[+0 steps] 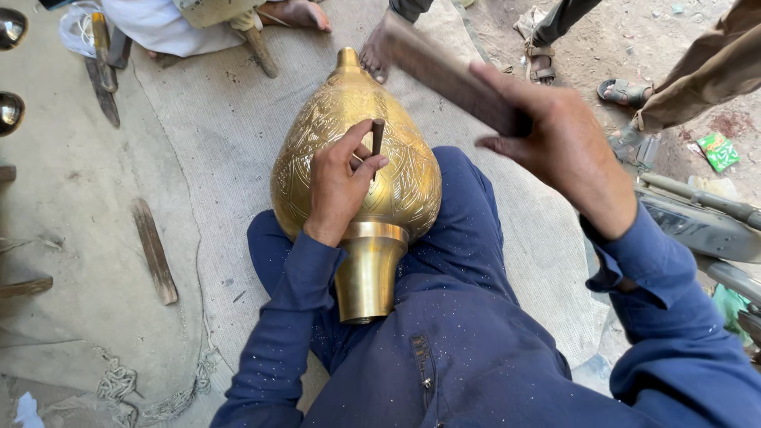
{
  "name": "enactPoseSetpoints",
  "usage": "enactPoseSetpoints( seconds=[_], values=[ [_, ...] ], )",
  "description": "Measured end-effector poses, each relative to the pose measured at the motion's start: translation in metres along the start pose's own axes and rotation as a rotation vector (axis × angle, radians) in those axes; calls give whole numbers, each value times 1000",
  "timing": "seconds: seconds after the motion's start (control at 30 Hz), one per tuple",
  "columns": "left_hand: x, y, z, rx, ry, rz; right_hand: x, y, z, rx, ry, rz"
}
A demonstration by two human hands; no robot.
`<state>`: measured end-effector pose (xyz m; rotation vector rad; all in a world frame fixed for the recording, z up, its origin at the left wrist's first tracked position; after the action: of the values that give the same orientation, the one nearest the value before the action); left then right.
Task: The person sits cross-legged on a sack and uses a chisel and hammer to engrave a decorative pattern into a large brass vessel. They repeatedly strike the chisel to create fine lines on the curved surface of the object.
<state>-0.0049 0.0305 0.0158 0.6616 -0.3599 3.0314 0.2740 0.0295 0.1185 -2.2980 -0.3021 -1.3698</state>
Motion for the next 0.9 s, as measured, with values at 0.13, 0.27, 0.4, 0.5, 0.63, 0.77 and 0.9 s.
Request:
enactPoseSetpoints(
  seconds=[0.13, 0.27, 0.4, 0.5, 0.63, 0.77, 0.9],
  values=[
    [3, -9, 5, -42, -16, -139, -20, 25, 18, -45, 83, -45],
    [11, -17, 9, -77, -20, -279, -43, 58, 26, -89, -103, 29],
    [15, -27, 12, -77, 41, -436, -72, 87, 26, -458, -407, 203],
    [13, -36, 13, -160, 10, -506, -79, 104, 20, -120, -122, 105],
    [11, -43, 11, -194, -29, -624, -112, 129, 4, -591, -408, 261],
    [11, -54, 3, -184, 8, -635, -137, 141, 5, -503, -299, 222],
    [14, -68, -8, -14, 83, -506, -147, 146, 11, -456, -307, 219]
  ],
)
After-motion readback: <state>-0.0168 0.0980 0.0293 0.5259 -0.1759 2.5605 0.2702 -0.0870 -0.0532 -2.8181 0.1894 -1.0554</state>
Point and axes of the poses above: each hand's wrist, its own y-axis away from the middle knuckle, its own x-axis out of the back of the hand, z = x × y, the point moved 1 cm from there along -y, towards the middle knuckle, and after that the axes turned 7 degrees about y, right-handed, at the moved point
